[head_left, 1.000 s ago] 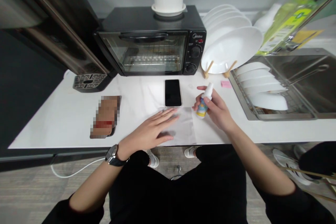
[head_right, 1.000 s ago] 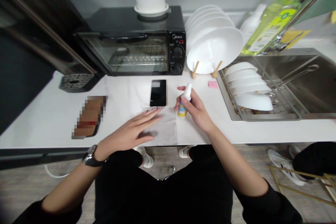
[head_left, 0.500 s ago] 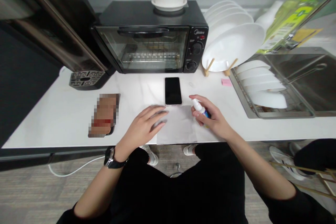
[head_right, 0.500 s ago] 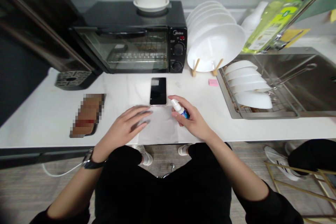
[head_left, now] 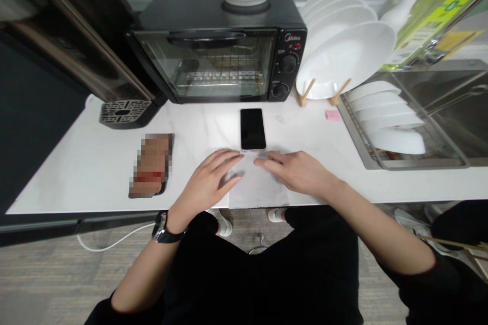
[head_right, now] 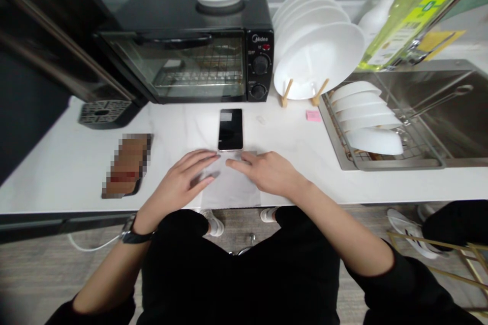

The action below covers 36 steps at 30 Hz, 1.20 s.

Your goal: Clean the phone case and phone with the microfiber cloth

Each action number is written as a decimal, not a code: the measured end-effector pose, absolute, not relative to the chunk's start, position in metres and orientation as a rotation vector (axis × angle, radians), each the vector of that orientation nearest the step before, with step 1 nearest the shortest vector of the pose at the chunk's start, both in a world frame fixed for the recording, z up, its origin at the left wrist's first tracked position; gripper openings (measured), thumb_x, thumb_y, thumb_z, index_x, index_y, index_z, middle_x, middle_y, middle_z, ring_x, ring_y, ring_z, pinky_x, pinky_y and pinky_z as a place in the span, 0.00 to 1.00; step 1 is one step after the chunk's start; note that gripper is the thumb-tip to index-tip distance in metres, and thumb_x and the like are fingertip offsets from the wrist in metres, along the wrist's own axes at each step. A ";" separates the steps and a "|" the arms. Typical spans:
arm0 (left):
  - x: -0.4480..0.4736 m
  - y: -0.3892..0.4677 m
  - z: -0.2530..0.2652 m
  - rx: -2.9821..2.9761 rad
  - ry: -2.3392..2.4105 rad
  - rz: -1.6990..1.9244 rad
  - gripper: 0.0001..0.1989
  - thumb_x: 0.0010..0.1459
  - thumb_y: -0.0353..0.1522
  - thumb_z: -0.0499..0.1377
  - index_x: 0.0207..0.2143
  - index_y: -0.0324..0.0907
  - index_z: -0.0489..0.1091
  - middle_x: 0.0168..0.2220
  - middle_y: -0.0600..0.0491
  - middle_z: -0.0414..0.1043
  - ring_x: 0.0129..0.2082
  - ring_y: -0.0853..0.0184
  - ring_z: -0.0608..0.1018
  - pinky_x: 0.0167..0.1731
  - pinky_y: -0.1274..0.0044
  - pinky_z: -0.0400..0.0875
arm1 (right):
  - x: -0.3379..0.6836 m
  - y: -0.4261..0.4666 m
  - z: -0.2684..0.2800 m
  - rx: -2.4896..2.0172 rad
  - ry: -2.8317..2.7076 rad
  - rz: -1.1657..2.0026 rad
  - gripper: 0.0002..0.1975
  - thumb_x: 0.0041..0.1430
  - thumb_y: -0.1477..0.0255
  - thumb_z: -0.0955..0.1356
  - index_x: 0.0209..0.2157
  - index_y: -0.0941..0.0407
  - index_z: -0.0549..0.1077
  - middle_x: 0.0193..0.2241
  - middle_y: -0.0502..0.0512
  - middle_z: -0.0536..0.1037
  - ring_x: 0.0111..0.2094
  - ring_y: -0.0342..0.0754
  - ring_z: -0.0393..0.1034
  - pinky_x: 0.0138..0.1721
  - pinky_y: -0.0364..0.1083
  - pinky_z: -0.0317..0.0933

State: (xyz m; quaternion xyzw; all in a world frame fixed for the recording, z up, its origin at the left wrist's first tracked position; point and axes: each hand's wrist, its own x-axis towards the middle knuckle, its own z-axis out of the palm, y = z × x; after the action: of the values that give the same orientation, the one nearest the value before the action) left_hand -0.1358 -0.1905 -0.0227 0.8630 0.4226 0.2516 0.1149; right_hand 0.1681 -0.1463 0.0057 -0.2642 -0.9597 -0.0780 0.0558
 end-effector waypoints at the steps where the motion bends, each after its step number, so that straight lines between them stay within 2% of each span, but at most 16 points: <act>1: -0.136 -0.191 -0.023 2.529 1.238 0.738 0.24 0.77 0.39 0.61 0.70 0.45 0.69 0.68 0.45 0.76 0.69 0.54 0.76 0.72 0.52 0.73 | 0.168 -0.146 0.006 -0.793 -2.916 -0.231 0.28 0.72 0.82 0.63 0.69 0.48 0.66 0.51 0.55 0.85 0.31 0.47 0.81 0.26 0.46 0.56; 8: -0.134 -0.190 -0.021 2.512 1.273 0.760 0.21 0.79 0.33 0.57 0.69 0.43 0.70 0.66 0.45 0.77 0.68 0.55 0.77 0.72 0.54 0.73 | 0.170 -0.147 0.006 -0.761 -2.927 -0.201 0.24 0.70 0.84 0.63 0.63 0.51 0.69 0.51 0.53 0.87 0.30 0.46 0.81 0.26 0.47 0.56; 16: -0.135 -0.190 -0.022 2.507 1.305 0.802 0.19 0.80 0.32 0.54 0.68 0.43 0.71 0.65 0.45 0.78 0.66 0.56 0.78 0.70 0.55 0.75 | 0.178 -0.145 0.001 -0.717 -2.840 -0.381 0.32 0.73 0.82 0.61 0.73 0.47 0.62 0.48 0.53 0.87 0.34 0.46 0.80 0.25 0.46 0.56; 25: -0.135 -0.190 -0.021 2.488 1.307 0.797 0.19 0.80 0.32 0.54 0.68 0.43 0.72 0.65 0.46 0.78 0.66 0.56 0.77 0.70 0.55 0.75 | 0.170 -0.143 -0.004 -0.731 -2.846 -0.396 0.27 0.72 0.84 0.61 0.66 0.48 0.70 0.51 0.54 0.86 0.32 0.45 0.81 0.23 0.46 0.54; 29: -0.135 -0.191 -0.023 2.462 1.323 0.794 0.19 0.80 0.33 0.54 0.67 0.45 0.72 0.65 0.47 0.78 0.66 0.56 0.77 0.70 0.55 0.75 | 0.172 -0.146 -0.005 -0.704 -2.803 -0.401 0.28 0.74 0.83 0.60 0.68 0.47 0.67 0.49 0.52 0.86 0.34 0.46 0.81 0.24 0.46 0.57; 32: -0.139 -0.191 -0.024 2.400 1.356 0.807 0.19 0.80 0.35 0.53 0.67 0.45 0.72 0.66 0.46 0.77 0.67 0.57 0.77 0.71 0.56 0.74 | 0.190 -0.142 -0.004 -0.846 -2.673 -0.259 0.27 0.76 0.76 0.62 0.72 0.46 0.61 0.51 0.54 0.85 0.37 0.49 0.81 0.29 0.46 0.65; 34: -0.140 -0.190 -0.020 2.334 1.396 0.793 0.20 0.80 0.37 0.53 0.68 0.45 0.72 0.68 0.46 0.76 0.69 0.57 0.76 0.73 0.57 0.72 | 0.210 -0.130 -0.007 -1.012 -2.489 -0.030 0.26 0.77 0.70 0.63 0.72 0.50 0.59 0.57 0.61 0.82 0.42 0.54 0.82 0.38 0.50 0.74; 35: -0.139 -0.188 -0.016 2.303 1.427 0.762 0.21 0.80 0.39 0.53 0.69 0.44 0.71 0.69 0.46 0.75 0.70 0.56 0.76 0.74 0.57 0.70 | 0.221 -0.121 -0.010 -1.095 -2.364 0.072 0.26 0.77 0.71 0.62 0.73 0.51 0.58 0.57 0.62 0.81 0.44 0.55 0.82 0.43 0.53 0.76; 36: -0.136 -0.184 -0.010 2.275 1.476 0.707 0.23 0.79 0.40 0.54 0.71 0.43 0.69 0.71 0.45 0.73 0.71 0.55 0.75 0.75 0.57 0.69 | 0.232 -0.110 -0.014 -1.143 -2.233 0.134 0.27 0.77 0.69 0.62 0.73 0.51 0.56 0.54 0.62 0.81 0.43 0.55 0.81 0.44 0.55 0.77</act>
State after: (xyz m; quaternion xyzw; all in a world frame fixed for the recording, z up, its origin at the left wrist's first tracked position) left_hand -0.1357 -0.1839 -0.0097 0.8001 0.5191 0.2486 0.1689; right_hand 0.2316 -0.1103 -0.0139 -0.4328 -0.8451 0.0506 0.3097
